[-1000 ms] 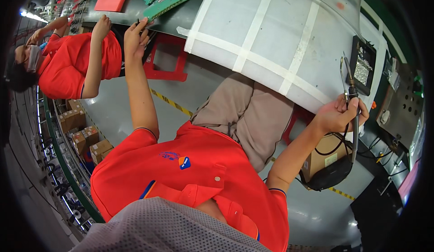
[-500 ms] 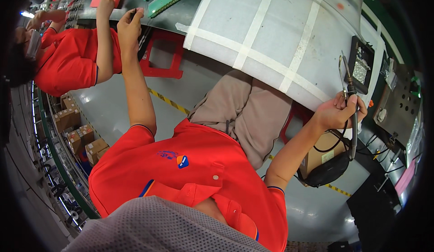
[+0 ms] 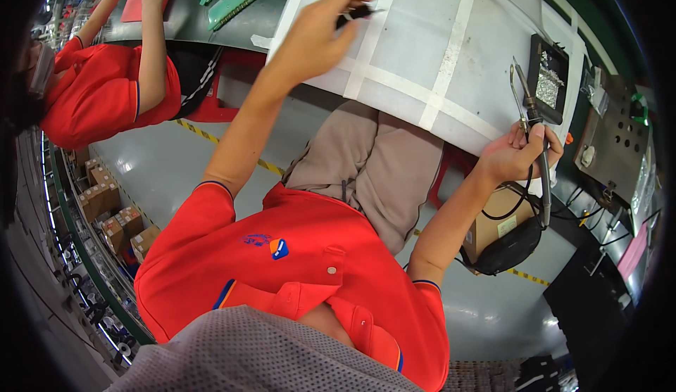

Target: The person solders individual wires from a bundle onto the terminals of a circuit board using a soldering iron, then swaps the boards to continue soldering wires.

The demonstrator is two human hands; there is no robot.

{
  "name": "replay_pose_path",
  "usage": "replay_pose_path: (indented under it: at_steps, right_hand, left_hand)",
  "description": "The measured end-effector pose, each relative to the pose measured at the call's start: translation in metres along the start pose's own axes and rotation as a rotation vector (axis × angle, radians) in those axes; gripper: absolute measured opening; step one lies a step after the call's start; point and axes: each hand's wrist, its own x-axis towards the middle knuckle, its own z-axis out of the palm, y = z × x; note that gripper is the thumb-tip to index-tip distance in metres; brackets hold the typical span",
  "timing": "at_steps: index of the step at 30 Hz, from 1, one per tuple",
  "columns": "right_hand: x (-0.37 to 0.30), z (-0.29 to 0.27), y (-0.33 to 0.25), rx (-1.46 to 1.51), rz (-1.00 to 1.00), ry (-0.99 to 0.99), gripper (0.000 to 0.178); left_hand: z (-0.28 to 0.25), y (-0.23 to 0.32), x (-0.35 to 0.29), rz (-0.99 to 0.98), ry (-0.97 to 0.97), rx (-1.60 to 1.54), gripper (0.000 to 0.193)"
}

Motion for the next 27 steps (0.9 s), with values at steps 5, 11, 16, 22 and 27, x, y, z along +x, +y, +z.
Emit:
replay_pose_path:
  at_steps: [5, 11, 16, 22, 27]
  right_hand:
    - [-0.001, 0.003, -0.005, -0.022, -0.024, 0.039, 0.008]
    - [-0.004, 0.004, -0.003, -0.028, 0.006, 0.017, 0.008]
    - [0.0, -0.004, -0.009, -0.022, 0.005, 0.031, 0.011]
    - [-0.001, -0.001, -0.001, -0.005, 0.009, 0.028, 0.01]
    - [0.0, 0.004, 0.003, -0.001, 0.014, 0.017, 0.011]
  left_hand:
    - [0.037, 0.008, 0.011, 0.062, -0.078, -0.023, 0.04]
    - [0.029, 0.028, 0.018, 0.268, -0.023, 0.207, 0.033]
    - [-0.015, 0.126, 0.014, 0.241, -0.12, -0.849, 0.02]
    - [-0.03, 0.178, 0.008, 0.299, -0.192, -1.322, 0.023]
    - [-0.03, 0.176, 0.009, 0.317, -0.212, -1.234, 0.022]
